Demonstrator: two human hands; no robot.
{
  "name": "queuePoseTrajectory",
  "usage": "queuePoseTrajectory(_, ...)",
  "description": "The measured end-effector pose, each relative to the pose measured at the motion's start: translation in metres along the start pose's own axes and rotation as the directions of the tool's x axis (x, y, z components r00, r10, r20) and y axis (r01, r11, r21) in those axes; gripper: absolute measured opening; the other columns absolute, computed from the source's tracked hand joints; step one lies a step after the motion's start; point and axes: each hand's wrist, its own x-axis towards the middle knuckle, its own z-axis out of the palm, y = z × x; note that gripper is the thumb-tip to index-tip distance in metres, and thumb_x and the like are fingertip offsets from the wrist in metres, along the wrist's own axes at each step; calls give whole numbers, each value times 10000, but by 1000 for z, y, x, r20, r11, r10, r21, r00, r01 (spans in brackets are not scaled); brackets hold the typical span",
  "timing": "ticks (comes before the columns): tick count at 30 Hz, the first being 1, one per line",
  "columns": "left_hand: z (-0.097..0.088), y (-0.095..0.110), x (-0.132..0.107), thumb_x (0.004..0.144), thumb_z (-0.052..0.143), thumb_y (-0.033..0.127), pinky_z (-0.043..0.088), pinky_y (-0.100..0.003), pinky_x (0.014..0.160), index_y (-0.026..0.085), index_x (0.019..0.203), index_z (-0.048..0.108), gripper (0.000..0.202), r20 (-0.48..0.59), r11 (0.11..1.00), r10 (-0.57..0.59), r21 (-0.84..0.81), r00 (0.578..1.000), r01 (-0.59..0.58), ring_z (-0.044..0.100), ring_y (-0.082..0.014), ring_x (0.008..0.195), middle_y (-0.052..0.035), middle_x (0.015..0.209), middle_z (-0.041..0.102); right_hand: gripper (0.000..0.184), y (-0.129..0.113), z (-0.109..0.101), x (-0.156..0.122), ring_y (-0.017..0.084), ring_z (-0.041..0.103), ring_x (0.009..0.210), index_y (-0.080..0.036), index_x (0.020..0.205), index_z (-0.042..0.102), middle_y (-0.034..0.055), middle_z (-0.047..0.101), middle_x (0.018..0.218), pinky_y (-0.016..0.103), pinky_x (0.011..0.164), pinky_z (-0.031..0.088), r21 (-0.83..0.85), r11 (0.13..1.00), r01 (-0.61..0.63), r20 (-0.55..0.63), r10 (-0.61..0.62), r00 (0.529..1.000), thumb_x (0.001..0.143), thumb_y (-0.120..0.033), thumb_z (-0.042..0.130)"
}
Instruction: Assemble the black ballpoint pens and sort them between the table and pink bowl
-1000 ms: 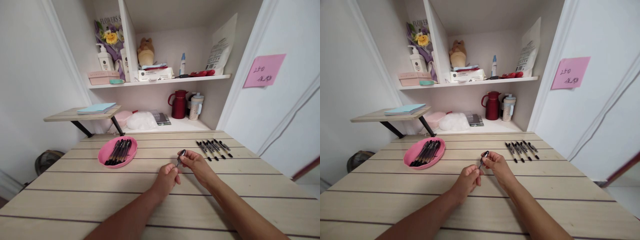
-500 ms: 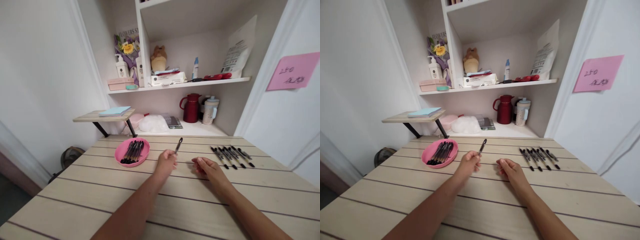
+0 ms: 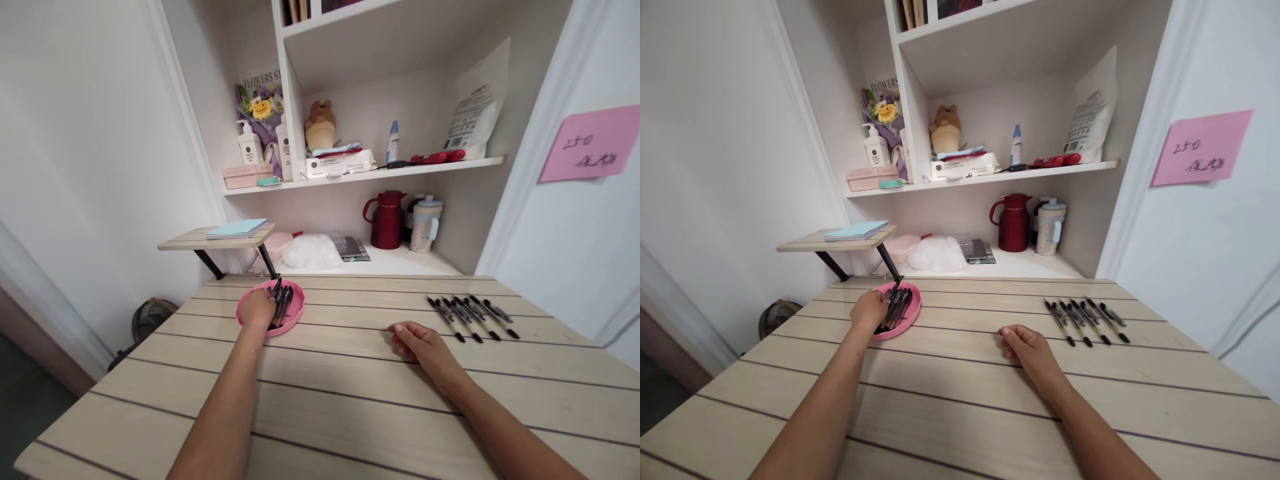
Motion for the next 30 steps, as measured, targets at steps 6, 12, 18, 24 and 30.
queuePoseTrajectory(6, -6, 9, -10, 762, 436, 279, 394, -325, 683, 183, 834, 632, 230, -36, 992, 123, 40, 992, -122, 575, -256, 866, -127, 903, 640, 335, -1, 3, 0, 78, 448, 485, -149, 751, 607, 1, 577, 620, 216, 472, 344, -12, 1000, 28, 0, -28, 1000, 683, -476, 577)
queuePoseTrajectory(12, 14, 60, -75, 761, 455, 261, 377, -249, 759, 219, 868, 627, 206, 45, 859, 503, -137, 863, -494, 546, -161, 885, -38, 932, 627, 296, 3, 10, 4, 87, 434, 459, -155, 703, 575, -19, 535, 545, 218, 451, 348, -147, 981, 124, -4, -126, 992, 712, -446, 520)
queuePoseTrajectory(18, 64, 113, -146, 664, 543, 237, 355, -233, 543, 163, 750, 620, 137, 488, 649, 601, -760, 633, -30, 504, -117, 578, -15, 650, 586, 287, -7, -2, 13, 115, 524, 495, -155, 711, 584, 6, 589, 545, 217, 477, 380, -618, 776, 124, 36, -130, 991, 790, -364, 404)
queuePoseTrajectory(24, 76, 136, -153, 618, 641, 324, 309, -195, 470, 127, 787, 609, 261, 684, 520, 630, -723, 368, 455, 489, -72, 493, -4, 610, 548, 218, -29, -66, 10, 245, 598, 791, -115, 779, 601, 173, 649, 814, 332, 673, 407, -874, 484, -38, -143, -182, 973, 782, -275, 452)
queuePoseTrajectory(30, 90, 130, -150, 665, 655, 280, 371, -225, 548, 108, 854, 617, 259, 612, 285, 726, -682, 314, 673, 521, -82, 543, -35, 661, 572, 241, -27, -84, 11, 254, 614, 812, -106, 843, 615, 191, 645, 869, 343, 680, 408, -977, 145, -158, -183, -175, 967, 804, -224, 408)
